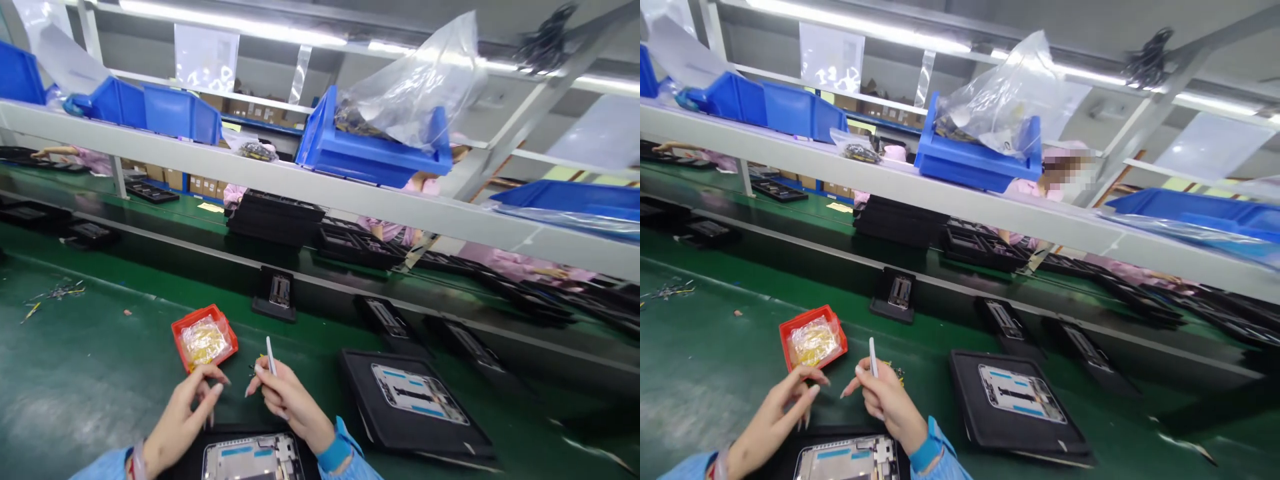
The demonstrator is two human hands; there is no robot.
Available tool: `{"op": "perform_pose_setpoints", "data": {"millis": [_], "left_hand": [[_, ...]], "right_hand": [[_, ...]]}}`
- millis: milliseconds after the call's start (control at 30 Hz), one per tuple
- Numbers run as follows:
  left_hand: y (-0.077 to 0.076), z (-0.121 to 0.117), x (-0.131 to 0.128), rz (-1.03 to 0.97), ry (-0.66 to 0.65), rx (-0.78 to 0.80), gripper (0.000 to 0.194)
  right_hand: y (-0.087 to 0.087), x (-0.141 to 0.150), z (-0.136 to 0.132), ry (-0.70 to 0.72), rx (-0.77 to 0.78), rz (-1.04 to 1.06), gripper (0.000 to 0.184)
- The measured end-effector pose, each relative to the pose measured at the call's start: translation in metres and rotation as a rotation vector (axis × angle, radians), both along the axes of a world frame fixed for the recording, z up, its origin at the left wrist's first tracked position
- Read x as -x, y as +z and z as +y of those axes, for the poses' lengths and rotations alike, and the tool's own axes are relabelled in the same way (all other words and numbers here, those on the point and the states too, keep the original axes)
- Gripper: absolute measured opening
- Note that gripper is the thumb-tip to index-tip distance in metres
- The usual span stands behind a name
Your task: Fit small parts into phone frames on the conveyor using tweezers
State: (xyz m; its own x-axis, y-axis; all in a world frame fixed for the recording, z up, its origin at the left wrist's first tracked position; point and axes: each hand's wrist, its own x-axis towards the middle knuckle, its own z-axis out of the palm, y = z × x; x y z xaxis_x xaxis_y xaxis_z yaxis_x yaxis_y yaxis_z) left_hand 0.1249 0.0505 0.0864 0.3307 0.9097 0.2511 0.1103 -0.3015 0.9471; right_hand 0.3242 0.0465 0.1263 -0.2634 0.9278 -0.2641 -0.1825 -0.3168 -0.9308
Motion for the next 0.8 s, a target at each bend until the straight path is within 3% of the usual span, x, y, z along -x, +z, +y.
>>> {"op": "perform_pose_setpoints", "data": {"millis": [133, 300, 500, 667, 800], "left_hand": [[0.000, -0.008, -0.012, -0.151, -0.263, 0.421, 0.058], [0.006, -0.005, -0.010, -0.289, -0.321, 0.595, 0.055], [0.010, -0.002, -0.009, -0.274, -0.284, 0.556, 0.054], [0.006, 0.000, -0.007, -0.224, -0.135, 0.404, 0.053], [0.004, 0.001, -0.005, -0.151, 0.016, 0.223, 0.048]], "right_hand": [[0.003, 0.011, -0.004, 0.082, 0.016, 0.102, 0.050], [-0.007, 0.019, -0.003, 0.174, 0.002, 0.089, 0.050], [-0.008, 0.018, 0.000, 0.196, -0.137, -0.129, 0.045], [-0.007, 0.023, -0.008, -0.116, -0.564, -0.581, 0.020], [-0.013, 0.030, -0.014, -0.145, -0.913, -0.883, 0.010]]}}
